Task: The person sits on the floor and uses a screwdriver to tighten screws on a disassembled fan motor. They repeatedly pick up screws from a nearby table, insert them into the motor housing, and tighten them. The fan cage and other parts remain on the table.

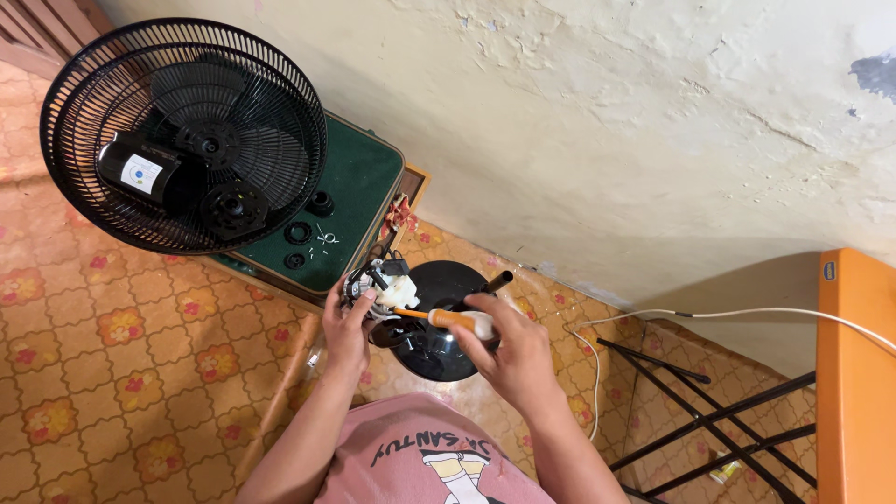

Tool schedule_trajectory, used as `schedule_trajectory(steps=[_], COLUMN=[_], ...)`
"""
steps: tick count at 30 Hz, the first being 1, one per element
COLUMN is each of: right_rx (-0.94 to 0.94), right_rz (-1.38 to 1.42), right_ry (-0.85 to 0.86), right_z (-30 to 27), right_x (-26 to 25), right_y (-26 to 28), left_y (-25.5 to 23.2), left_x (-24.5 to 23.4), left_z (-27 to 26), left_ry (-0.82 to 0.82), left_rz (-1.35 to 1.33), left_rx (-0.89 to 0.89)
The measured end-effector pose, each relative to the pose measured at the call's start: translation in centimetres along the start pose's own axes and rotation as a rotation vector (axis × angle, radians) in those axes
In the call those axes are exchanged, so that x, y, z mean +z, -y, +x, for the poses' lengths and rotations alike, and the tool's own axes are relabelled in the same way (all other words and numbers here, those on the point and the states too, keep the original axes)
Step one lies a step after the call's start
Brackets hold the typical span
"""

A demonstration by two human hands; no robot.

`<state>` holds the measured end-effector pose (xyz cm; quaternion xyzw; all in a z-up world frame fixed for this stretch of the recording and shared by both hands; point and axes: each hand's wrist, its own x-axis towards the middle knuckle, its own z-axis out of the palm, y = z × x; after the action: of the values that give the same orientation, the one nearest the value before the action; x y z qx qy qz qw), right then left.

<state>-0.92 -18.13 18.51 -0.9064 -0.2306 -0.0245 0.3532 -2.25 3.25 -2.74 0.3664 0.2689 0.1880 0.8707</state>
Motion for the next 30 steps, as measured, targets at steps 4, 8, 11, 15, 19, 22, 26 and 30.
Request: schedule_trajectory(steps=[4,8,11,15,19,22,26,30], right_rx=[-0.087,-0.266,-0.226,-0.104,0.022,-0.045,-0.024,0.033], right_rz=[-0.173,-0.174,-0.15,-0.195,-0.252,-0.116,0.16,0.44], right_ry=[0.011,0.022,0.073,0.126,0.077,-0.056,-0.124,-0.162], right_z=[-0.1,-0.5,-0.7,-0.7,-0.6,-0.5,0.1,0.1], right_x=[0.1,-0.6,-0.6,-0.3,0.3,0.4,1.7,2.8], right_y=[0.4,0.5,0.0,-0.4,0.3,0.5,-0.4,-1.7], left_y=[0.1,0.0,0.1,0.1,0.5,0.8,1.2,1.4], left_x=[-0.1,-0.7,-0.9,-0.9,-0.6,-0.3,-0.1,-0.3], left_z=[0.4,0.5,0.7,0.7,0.4,0.9,1.5,1.7], left_ry=[-0.009,-0.028,0.015,0.06,0.033,0.035,0.051,0.107], left_rz=[-0.022,-0.021,-0.025,0.007,0.014,0.057,0.057,0.053], left_rx=[0.018,0.008,0.045,0.055,-0.005,-0.038,0.017,0.095])
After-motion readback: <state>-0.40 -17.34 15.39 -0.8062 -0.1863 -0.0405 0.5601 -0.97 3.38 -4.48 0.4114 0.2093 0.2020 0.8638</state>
